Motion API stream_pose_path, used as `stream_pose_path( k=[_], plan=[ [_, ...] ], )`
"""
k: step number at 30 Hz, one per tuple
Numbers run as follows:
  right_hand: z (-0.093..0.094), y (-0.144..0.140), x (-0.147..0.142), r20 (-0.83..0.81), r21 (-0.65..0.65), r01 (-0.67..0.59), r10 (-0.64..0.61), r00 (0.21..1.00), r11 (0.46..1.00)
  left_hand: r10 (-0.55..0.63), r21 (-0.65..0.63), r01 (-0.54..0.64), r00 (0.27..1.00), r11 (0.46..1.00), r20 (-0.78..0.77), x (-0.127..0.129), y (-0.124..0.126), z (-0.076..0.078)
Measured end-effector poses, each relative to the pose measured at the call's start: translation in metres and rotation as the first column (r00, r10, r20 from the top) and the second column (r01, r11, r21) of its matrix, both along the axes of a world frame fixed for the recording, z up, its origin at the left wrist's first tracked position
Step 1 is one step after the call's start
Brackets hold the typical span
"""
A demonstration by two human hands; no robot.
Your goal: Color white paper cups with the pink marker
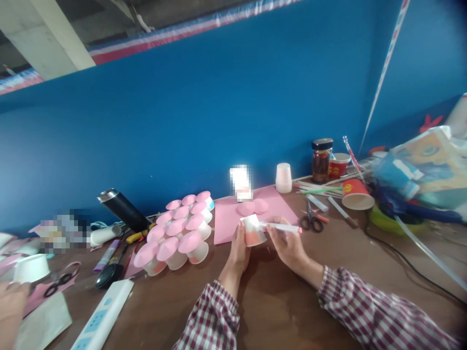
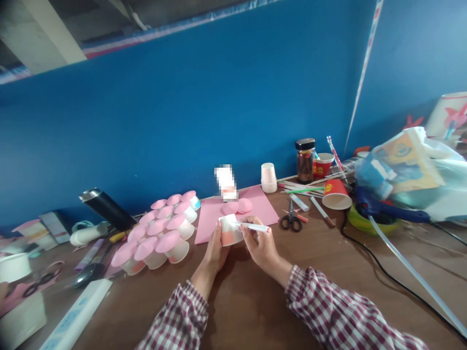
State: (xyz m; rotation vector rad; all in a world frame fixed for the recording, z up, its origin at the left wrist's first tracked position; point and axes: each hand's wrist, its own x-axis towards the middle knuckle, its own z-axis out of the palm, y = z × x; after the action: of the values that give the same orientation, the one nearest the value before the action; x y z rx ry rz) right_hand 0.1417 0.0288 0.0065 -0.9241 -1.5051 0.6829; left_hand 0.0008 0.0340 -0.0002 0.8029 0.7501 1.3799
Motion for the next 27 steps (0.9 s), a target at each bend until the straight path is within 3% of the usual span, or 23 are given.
stream_pose_path(
  k=[27],
  plan=[
    [0.0014, 0.0018, 0.0004, 0.022, 0.008, -0.003, 0.003, 1.0, 1.0, 0.005, 0.034, -0.004, 0.999, 0.999, -0.046, 0.0, 0.0008, -0.0022]
  ],
)
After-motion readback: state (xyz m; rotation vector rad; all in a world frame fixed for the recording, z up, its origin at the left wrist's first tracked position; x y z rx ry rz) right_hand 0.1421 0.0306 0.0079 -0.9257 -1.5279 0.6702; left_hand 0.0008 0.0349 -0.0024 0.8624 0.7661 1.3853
